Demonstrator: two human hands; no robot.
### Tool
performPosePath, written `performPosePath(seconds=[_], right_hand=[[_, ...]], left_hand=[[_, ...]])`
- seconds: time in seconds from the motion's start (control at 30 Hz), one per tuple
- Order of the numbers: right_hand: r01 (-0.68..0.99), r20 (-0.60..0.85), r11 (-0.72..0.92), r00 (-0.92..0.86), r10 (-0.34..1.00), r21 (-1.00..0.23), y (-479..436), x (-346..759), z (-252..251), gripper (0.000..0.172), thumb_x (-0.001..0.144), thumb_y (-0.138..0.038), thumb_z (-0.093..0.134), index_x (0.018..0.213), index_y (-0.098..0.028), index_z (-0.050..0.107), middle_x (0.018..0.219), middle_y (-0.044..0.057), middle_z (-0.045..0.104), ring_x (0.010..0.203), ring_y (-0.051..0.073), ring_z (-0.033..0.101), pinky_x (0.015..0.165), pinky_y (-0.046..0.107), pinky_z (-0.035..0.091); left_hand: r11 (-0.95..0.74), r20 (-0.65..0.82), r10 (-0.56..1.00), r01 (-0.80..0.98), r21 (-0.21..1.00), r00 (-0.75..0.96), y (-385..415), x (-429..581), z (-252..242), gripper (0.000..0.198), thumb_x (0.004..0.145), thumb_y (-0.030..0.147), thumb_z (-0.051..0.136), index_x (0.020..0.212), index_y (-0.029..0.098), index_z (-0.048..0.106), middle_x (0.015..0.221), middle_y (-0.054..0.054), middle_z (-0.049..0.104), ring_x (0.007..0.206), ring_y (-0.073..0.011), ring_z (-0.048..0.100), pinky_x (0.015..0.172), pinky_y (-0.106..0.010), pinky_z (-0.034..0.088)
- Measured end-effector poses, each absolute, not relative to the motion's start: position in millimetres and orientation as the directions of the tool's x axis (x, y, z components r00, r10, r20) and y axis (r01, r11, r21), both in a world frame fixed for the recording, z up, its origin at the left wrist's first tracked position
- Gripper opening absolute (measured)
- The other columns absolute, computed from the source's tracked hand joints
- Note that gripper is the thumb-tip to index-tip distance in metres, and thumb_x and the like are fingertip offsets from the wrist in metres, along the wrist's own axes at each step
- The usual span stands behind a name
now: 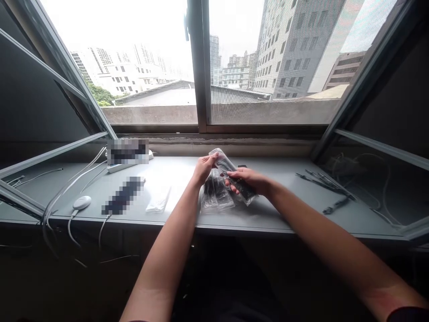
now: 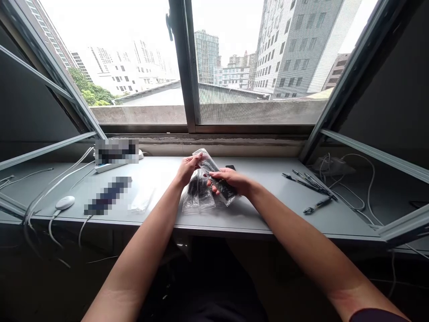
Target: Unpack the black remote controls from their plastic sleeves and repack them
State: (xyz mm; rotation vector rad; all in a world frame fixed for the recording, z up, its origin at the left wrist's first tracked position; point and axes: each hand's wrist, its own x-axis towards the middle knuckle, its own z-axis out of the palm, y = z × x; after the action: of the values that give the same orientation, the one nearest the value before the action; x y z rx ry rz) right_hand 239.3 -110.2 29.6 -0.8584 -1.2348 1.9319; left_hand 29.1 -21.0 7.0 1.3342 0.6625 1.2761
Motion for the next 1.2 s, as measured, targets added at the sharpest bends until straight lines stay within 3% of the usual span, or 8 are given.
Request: performPosePath(seconds=[0.17,0.27,0.47,0.67,0.87,1.03,1.13,1.2], right_hand=[[-0.202,-0.141,-0.295,-0.549,0.824,-0.934,-109.3,239.9,28.0,0.020,0.101,-0.031,0.078,0.107,-0.013,0.072,0.089,0.008,0.078,0.061,0.014,0.069,0.055,0.024,0.062],[-0.173,-0.185,-0.323,-0.539,0.821,-0.930,-111.1,237.9,30.8,0.020,0.100,-0.031,0.078,0.104,-0.012,0.072,0.088,0.010,0.078,0.061,0.015,0.070,0.057,0.026,0.064],[-0.204,-0.132,-0.279,-0.535,0.834,-0.938,-111.1,234.5,30.9,0.017,0.097,-0.027,0.080,0.101,-0.014,0.070,0.091,0.010,0.078,0.060,0.014,0.069,0.050,0.023,0.061],[-0.210,-0.098,-0.239,-0.522,0.848,-0.948,-111.6,236.4,31.6,0.019,0.097,-0.030,0.081,0.103,-0.015,0.071,0.089,0.009,0.077,0.058,0.014,0.067,0.049,0.023,0.060],[-0.094,-0.168,-0.259,-0.544,0.822,-0.961,-113.5,237.0,35.8,0.026,0.101,-0.037,0.077,0.097,-0.012,0.073,0.076,0.010,0.076,0.058,0.015,0.068,0.055,0.023,0.061],[-0.114,-0.129,-0.225,-0.543,0.830,-0.968,-113.6,238.1,35.8,0.029,0.098,-0.039,0.081,0.094,-0.012,0.073,0.076,0.008,0.076,0.056,0.013,0.066,0.055,0.022,0.060],[-0.106,-0.133,-0.224,-0.540,0.831,-0.969,-114.4,237.6,36.9,0.030,0.098,-0.040,0.082,0.096,-0.011,0.073,0.074,0.008,0.076,0.055,0.014,0.067,0.055,0.023,0.060],[-0.110,-0.127,-0.220,-0.543,0.830,-0.969,-114.5,237.3,37.3,0.029,0.097,-0.040,0.082,0.099,-0.012,0.073,0.078,0.009,0.078,0.053,0.013,0.066,0.051,0.023,0.057]], left_hand=[[-0.176,0.249,0.872,-0.206,0.963,0.421,-26.3,31.1,8.7,0.059,0.087,0.069,0.080,0.073,0.011,0.077,0.074,-0.011,0.074,0.065,-0.0178,0.067,0.072,-0.032,0.056],[-0.190,0.267,0.875,-0.221,0.957,0.403,-24.3,31.9,6.8,0.055,0.083,0.065,0.085,0.067,0.013,0.074,0.068,-0.008,0.070,0.060,-0.0165,0.062,0.065,-0.031,0.054],[-0.250,0.302,0.942,-0.290,0.924,0.149,-19.0,28.5,8.4,0.050,0.084,0.064,0.084,0.081,0.014,0.082,0.078,-0.008,0.075,0.072,-0.0175,0.069,0.076,-0.029,0.057],[-0.227,0.295,0.909,-0.245,0.943,0.293,-19.6,29.0,6.3,0.051,0.083,0.063,0.086,0.078,0.013,0.082,0.081,-0.011,0.077,0.072,-0.0185,0.070,0.078,-0.033,0.059],[-0.259,0.322,0.911,-0.251,0.933,0.257,-17.8,28.4,3.8,0.045,0.082,0.059,0.089,0.085,0.014,0.085,0.081,-0.007,0.078,0.072,-0.0177,0.070,0.078,-0.030,0.058],[-0.157,0.233,0.911,-0.237,0.959,0.340,-26.9,27.5,9.7,0.055,0.085,0.065,0.085,0.076,0.011,0.080,0.083,-0.014,0.078,0.071,-0.0204,0.072,0.076,-0.034,0.059],[-0.094,0.195,0.894,-0.257,0.962,0.404,-28.6,28.0,11.3,0.055,0.079,0.063,0.091,0.081,0.009,0.081,0.085,-0.017,0.079,0.071,-0.0214,0.073,0.077,-0.036,0.060],[-0.088,0.202,0.910,-0.310,0.947,0.361,-26.1,28.5,10.6,0.053,0.075,0.060,0.095,0.082,0.009,0.080,0.086,-0.016,0.079,0.073,-0.0219,0.073,0.078,-0.036,0.062]])
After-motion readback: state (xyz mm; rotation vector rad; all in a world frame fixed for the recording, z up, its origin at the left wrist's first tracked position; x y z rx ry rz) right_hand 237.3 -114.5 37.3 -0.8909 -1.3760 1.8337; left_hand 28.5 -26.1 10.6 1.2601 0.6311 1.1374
